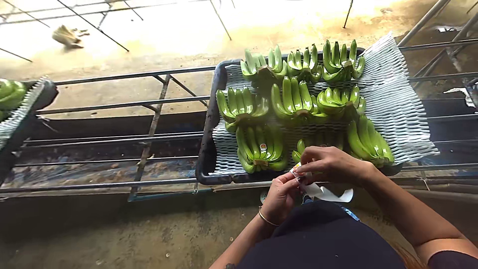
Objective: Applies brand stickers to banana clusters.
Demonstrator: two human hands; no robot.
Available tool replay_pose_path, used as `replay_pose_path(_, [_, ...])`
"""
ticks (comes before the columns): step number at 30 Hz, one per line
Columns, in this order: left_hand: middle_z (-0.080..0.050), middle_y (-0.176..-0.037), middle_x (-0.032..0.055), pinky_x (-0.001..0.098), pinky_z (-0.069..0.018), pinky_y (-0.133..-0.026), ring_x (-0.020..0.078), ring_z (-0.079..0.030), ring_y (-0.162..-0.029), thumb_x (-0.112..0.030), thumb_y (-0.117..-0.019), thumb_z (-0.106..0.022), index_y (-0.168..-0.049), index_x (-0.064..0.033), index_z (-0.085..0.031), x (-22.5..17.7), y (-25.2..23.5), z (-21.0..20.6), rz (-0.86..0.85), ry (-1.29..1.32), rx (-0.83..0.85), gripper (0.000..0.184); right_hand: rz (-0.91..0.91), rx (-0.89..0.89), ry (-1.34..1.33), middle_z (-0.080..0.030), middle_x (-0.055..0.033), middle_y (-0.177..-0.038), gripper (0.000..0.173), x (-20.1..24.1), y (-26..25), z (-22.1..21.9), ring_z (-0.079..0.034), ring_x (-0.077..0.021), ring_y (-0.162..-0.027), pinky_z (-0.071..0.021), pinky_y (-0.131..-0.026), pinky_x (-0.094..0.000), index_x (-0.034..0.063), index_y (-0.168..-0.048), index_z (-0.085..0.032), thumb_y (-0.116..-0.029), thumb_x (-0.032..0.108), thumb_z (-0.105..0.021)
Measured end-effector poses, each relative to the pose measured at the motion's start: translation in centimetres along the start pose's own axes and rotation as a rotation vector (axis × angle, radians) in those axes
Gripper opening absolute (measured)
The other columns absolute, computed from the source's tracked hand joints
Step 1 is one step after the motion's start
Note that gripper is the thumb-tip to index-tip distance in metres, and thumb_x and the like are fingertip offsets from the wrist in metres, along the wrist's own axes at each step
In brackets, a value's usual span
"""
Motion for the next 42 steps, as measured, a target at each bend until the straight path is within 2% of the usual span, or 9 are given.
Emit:
replay_pose_path(6, [-0.070,-0.088,0.0091,0.0345,-0.0595,-0.077,0.0174,-0.069,-0.079,-0.024,-0.1065,-0.028,-0.099,-0.0064,-0.066,1.3,0.2,-0.1,0.213,0.229,-0.082,0.043,0.085,-0.145,-0.043,-0.069,-0.0101,-0.094,0.015,0.6,1.0,0.7,-0.066,-0.0183,-0.086,-0.0560,-0.073,-0.0318,0.0124,-0.104,-0.078,-0.0986,0.024,-0.070])
replay_pose_path(14, [-0.070,-0.087,0.0122,0.0290,-0.0595,-0.068,0.0159,-0.069,-0.072,-0.018,-0.1095,-0.034,-0.106,-0.0001,-0.064,1.6,-0.4,0.3,0.238,0.156,-0.175,0.035,0.059,-0.386,-0.143,-0.072,-0.0083,-0.093,0.007,0.1,3.5,2.3,-0.068,-0.0140,-0.088,-0.0585,-0.078,-0.0276,0.0085,-0.095,-0.079,-0.0943,0.009,-0.072])
replay_pose_path(18, [-0.069,-0.085,0.0110,0.0273,-0.0581,-0.065,0.0147,-0.068,-0.071,-0.017,-0.1099,-0.034,-0.105,-0.0017,-0.062,1.3,-0.4,0.8,0.199,0.121,-0.232,0.032,-0.348,-0.498,-0.049,-0.074,-0.0043,-0.097,0.011,-5.5,8.9,7.1,-0.070,-0.0110,-0.093,-0.0604,-0.086,-0.0303,0.0066,-0.097,-0.079,-0.0933,0.007,-0.070])
replay_pose_path(23, [-0.069,-0.084,0.0117,0.0267,-0.0572,-0.063,0.0142,-0.067,-0.069,-0.015,-0.1093,-0.034,-0.104,-0.0004,-0.063,1.1,0.0,1.2,0.198,0.094,-0.220,0.033,-1.191,-0.435,0.230,-0.072,-0.0192,-0.093,0.033,-15.7,22.6,9.5,-0.069,-0.0373,-0.080,-0.0550,-0.079,-0.0634,0.0066,-0.128,-0.070,-0.0961,0.013,-0.072])
replay_pose_path(27, [-0.069,-0.083,0.0114,0.0257,-0.0568,-0.063,0.0134,-0.067,-0.068,-0.015,-0.1096,-0.034,-0.105,-0.0008,-0.063,1.0,0.3,1.4,0.196,0.078,-0.212,0.033,-1.413,-0.377,0.226,-0.072,-0.0221,-0.096,0.042,-17.9,26.2,9.1,-0.069,-0.0433,-0.087,-0.0511,-0.083,-0.0688,0.0081,-0.133,-0.065,-0.0930,0.013,-0.076])
replay_pose_path(31, [-0.069,-0.083,0.0120,0.0254,-0.0566,-0.062,0.0134,-0.067,-0.068,-0.015,-0.1095,-0.034,-0.105,0.0000,-0.063,1.0,0.4,1.6,0.198,0.063,-0.210,0.033,-1.577,-0.287,0.343,-0.070,-0.0283,-0.110,0.049,-17.3,26.5,9.9,-0.066,-0.0517,-0.102,-0.0471,-0.086,-0.0743,0.0087,-0.134,-0.064,-0.0917,0.030,-0.078])
replay_pose_path(34, [-0.070,-0.087,0.0126,0.0275,-0.0575,-0.067,0.0145,-0.068,-0.072,-0.013,-0.1090,-0.037,-0.107,0.0006,-0.065,0.9,0.4,1.7,0.173,0.013,-0.203,0.031,-1.437,-0.387,0.407,-0.071,-0.0262,-0.103,0.044,-15.1,23.7,11.4,-0.067,-0.0493,-0.094,-0.0487,-0.081,-0.0717,0.0043,-0.133,-0.063,-0.0958,0.023,-0.073])
replay_pose_path(37, [-0.070,-0.088,0.0124,0.0274,-0.0572,-0.067,0.0143,-0.068,-0.074,-0.011,-0.1081,-0.042,-0.105,0.0014,-0.065,0.7,0.2,1.7,0.153,-0.031,-0.199,0.026,-0.946,-0.441,0.308,-0.072,-0.0159,-0.095,0.033,-10.8,16.6,11.0,-0.071,-0.0317,-0.080,-0.0589,-0.075,-0.0544,0.0056,-0.130,-0.065,-0.0976,0.011,-0.068])
replay_pose_path(42, [-0.070,-0.085,0.0087,0.0267,-0.0577,-0.069,0.0119,-0.066,-0.072,-0.006,-0.1057,-0.048,-0.104,0.0017,-0.066,-0.1,0.1,0.5,0.119,-0.110,-0.132,0.020,-0.213,-0.196,-0.005,-0.071,-0.0033,-0.100,0.024,-1.0,3.8,5.2,-0.069,-0.0117,-0.089,-0.0615,-0.079,-0.0325,0.0112,-0.113,-0.076,-0.0898,0.013,-0.075])
Point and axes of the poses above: each hand's wrist, its own y-axis away from the middle knuckle, its own z-axis out of the back of the hand, x = y × z, the point moved 7 cm from there along -y, towards the middle knuckle
